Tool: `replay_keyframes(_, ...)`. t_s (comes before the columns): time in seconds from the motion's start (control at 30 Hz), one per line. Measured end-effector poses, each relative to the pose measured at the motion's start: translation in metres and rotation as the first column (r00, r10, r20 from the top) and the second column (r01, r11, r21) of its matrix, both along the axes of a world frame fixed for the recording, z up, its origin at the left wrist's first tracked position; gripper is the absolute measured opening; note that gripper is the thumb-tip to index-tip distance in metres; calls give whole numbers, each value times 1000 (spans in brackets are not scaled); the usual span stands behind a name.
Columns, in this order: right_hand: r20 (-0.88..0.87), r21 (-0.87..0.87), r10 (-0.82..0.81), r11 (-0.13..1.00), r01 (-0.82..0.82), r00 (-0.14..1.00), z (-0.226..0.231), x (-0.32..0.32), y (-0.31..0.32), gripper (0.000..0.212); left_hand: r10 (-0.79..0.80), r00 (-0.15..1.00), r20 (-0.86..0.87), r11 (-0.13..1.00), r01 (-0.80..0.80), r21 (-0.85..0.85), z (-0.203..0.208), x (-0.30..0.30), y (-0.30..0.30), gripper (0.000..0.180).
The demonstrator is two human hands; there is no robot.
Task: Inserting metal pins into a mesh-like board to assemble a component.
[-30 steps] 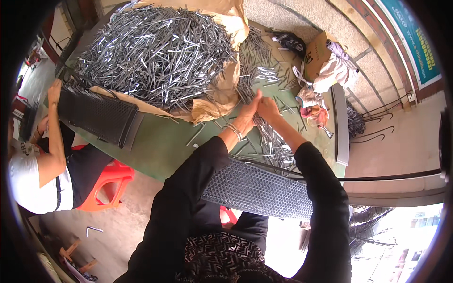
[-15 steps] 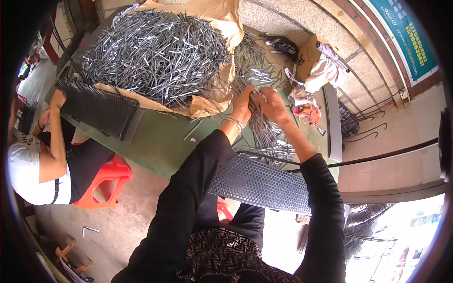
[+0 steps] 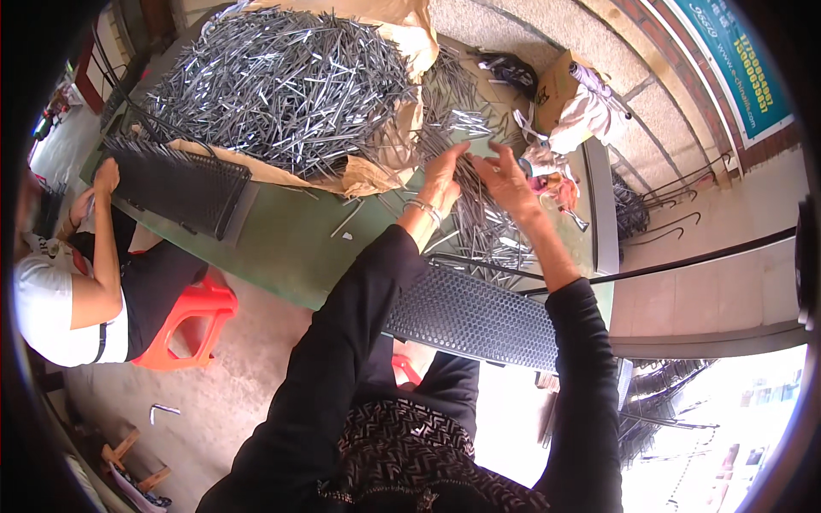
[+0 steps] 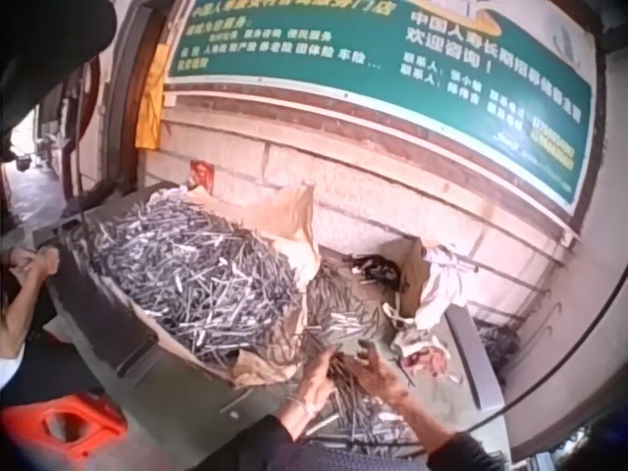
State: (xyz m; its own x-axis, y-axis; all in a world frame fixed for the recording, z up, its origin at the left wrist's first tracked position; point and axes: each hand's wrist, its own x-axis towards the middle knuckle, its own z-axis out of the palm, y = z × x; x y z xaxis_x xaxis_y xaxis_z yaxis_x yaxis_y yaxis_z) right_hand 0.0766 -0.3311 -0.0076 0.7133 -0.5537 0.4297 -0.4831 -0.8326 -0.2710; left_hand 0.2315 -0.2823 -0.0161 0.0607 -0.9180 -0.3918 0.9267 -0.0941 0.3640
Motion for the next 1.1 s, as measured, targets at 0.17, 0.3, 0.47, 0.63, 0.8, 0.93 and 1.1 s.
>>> replay_keyframes(0.17,-141,644,85,765,26,986,77,29,60,80,107,992,-60,987,-113,-118,-5,29,10,16)
replay_keyframes(0.3,-103,911,-45,398,112,994,63,28,63,29,81,993,-86,982,-94,-161,3,28,15,21)
replay_keyframes(0.47,-134,878,-59,456,146,989,59,27,70,25,27,992,-124,976,-53,-213,-9,33,16,31)
replay_keyframes(0.63,-362,710,-97,616,342,927,64,21,80,24,61,989,-138,980,-85,-181,-4,22,17,19)
replay_keyframes(0.8,-270,721,-146,625,301,952,62,-9,81,23,95,977,-191,958,-142,-249,-22,57,1,16)
replay_keyframes(0.93,-152,925,-265,301,231,952,89,-41,76,20,193,978,-81,965,-204,-163,-27,67,-2,24)
replay_keyframes(1.1,79,932,-421,354,84,904,102,-22,70,21,-17,982,186,988,44,-145,-11,38,24,38)
